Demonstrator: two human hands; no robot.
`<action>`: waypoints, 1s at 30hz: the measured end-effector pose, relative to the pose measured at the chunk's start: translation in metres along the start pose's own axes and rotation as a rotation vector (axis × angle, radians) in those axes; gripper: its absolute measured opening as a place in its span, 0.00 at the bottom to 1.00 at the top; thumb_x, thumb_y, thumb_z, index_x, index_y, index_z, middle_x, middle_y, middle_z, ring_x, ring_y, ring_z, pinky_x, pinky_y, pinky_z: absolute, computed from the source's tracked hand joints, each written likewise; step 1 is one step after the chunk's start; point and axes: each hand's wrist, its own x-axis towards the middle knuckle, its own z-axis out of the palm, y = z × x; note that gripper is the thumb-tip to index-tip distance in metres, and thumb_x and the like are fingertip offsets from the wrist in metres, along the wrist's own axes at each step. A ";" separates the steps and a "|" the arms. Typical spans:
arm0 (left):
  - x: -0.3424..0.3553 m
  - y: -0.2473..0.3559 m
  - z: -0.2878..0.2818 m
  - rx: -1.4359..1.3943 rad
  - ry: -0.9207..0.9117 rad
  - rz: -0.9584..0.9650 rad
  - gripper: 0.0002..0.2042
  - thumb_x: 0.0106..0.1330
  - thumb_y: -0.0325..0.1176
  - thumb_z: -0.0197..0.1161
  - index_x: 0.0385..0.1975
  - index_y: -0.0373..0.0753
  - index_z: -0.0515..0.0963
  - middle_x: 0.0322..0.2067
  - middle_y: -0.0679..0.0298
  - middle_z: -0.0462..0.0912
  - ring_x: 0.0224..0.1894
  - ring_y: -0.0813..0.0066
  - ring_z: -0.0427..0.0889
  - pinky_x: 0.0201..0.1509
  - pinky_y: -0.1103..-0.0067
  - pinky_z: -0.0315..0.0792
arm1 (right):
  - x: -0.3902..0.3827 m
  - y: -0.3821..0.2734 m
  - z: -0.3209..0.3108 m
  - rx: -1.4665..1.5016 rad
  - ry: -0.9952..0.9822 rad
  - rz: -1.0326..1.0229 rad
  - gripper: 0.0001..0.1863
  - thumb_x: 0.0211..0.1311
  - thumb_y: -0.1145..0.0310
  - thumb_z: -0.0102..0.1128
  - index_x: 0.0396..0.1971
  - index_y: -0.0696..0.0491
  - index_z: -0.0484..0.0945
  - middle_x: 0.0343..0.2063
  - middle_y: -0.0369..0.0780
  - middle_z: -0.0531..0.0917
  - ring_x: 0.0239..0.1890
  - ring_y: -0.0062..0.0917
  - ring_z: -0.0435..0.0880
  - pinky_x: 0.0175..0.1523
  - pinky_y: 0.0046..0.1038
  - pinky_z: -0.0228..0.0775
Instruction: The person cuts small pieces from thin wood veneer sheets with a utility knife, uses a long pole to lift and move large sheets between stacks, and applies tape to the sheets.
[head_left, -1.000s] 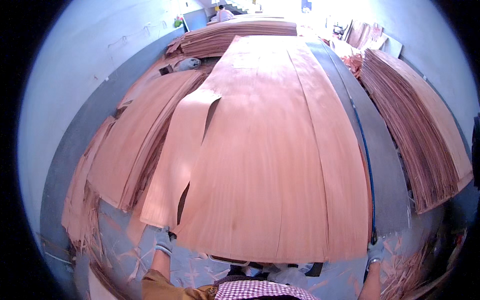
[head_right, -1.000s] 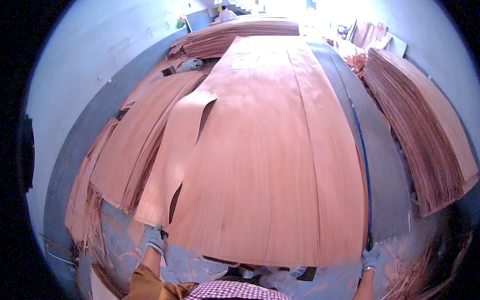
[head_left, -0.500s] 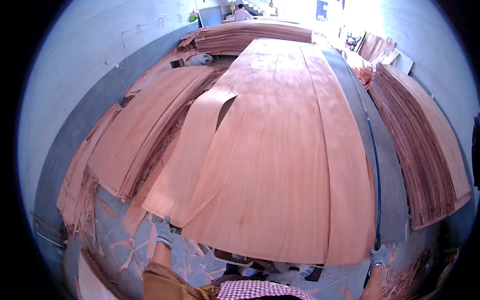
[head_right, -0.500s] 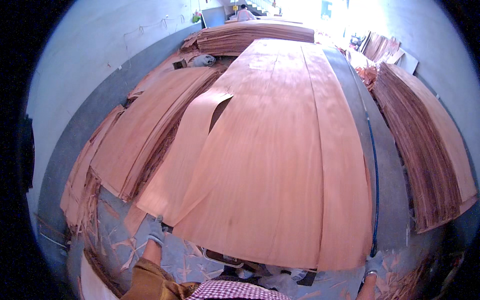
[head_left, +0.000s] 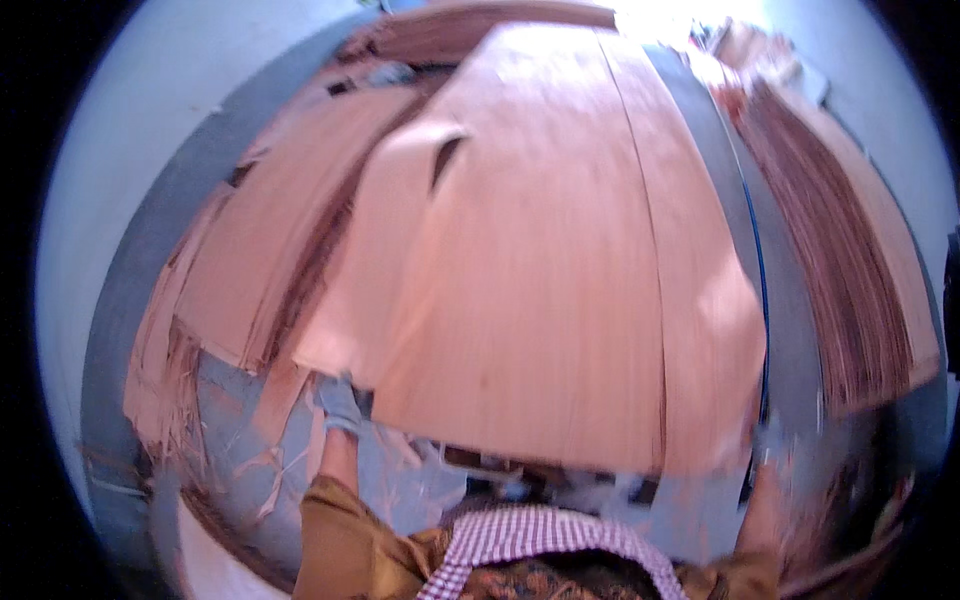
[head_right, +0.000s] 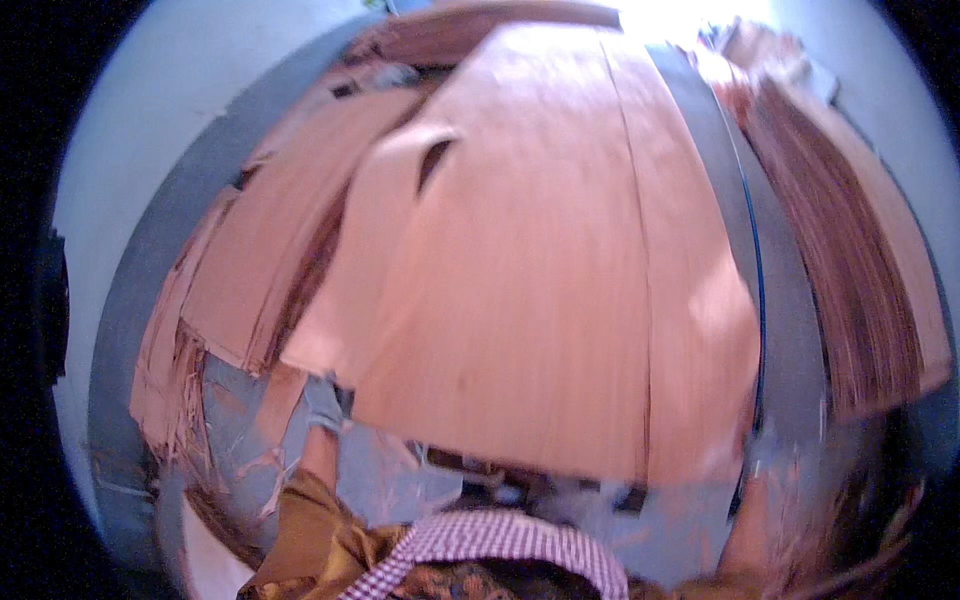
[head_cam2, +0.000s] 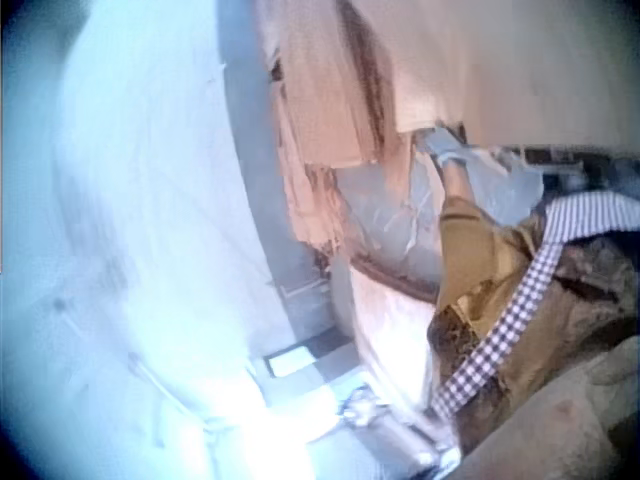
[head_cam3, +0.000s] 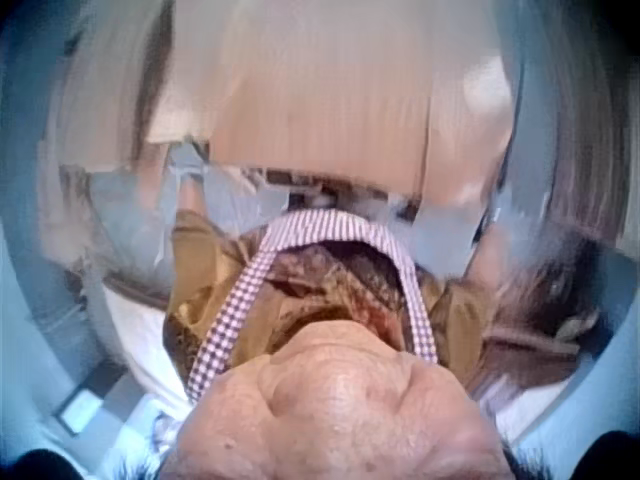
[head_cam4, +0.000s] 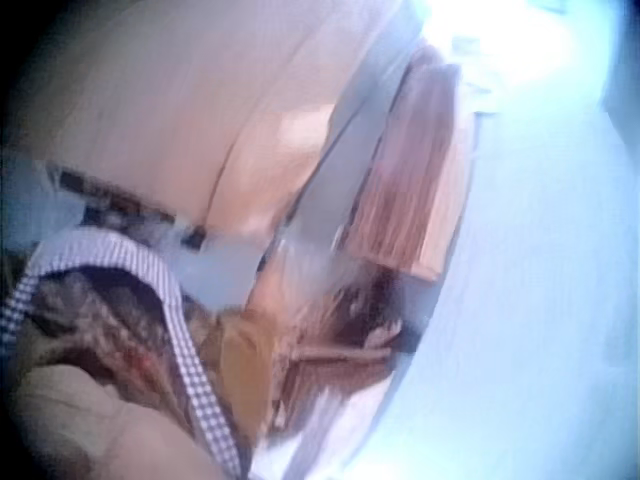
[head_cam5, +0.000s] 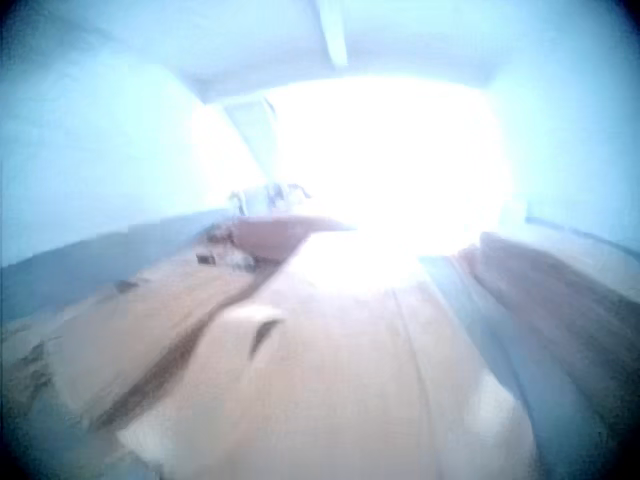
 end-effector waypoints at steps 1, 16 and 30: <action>0.004 -0.001 -0.004 -0.077 -0.057 -0.236 0.13 0.59 0.31 0.57 0.44 0.41 0.70 0.36 0.66 0.77 0.33 0.66 0.77 0.33 0.77 0.72 | 0.015 -0.011 -0.001 0.118 0.002 -0.010 0.23 0.54 0.57 0.57 0.43 0.60 0.72 0.38 0.53 0.79 0.42 0.46 0.78 0.45 0.41 0.68; 0.005 -0.071 -0.090 -0.078 -0.165 -0.596 0.10 0.61 0.33 0.57 0.41 0.50 0.71 0.34 0.65 0.76 0.26 0.72 0.75 0.23 0.78 0.70 | -0.045 -0.024 -0.052 0.332 0.140 -0.108 0.11 0.55 0.64 0.58 0.24 0.56 0.69 0.14 0.36 0.72 0.16 0.21 0.71 0.21 0.26 0.63; -0.084 0.063 0.025 1.121 -0.499 0.677 0.26 0.62 0.44 0.52 0.57 0.36 0.65 0.61 0.49 0.61 0.64 0.54 0.58 0.66 0.60 0.49 | -0.197 -0.181 -0.022 1.170 -0.303 0.096 0.10 0.60 0.64 0.58 0.31 0.56 0.74 0.16 0.30 0.70 0.18 0.13 0.69 0.21 0.18 0.59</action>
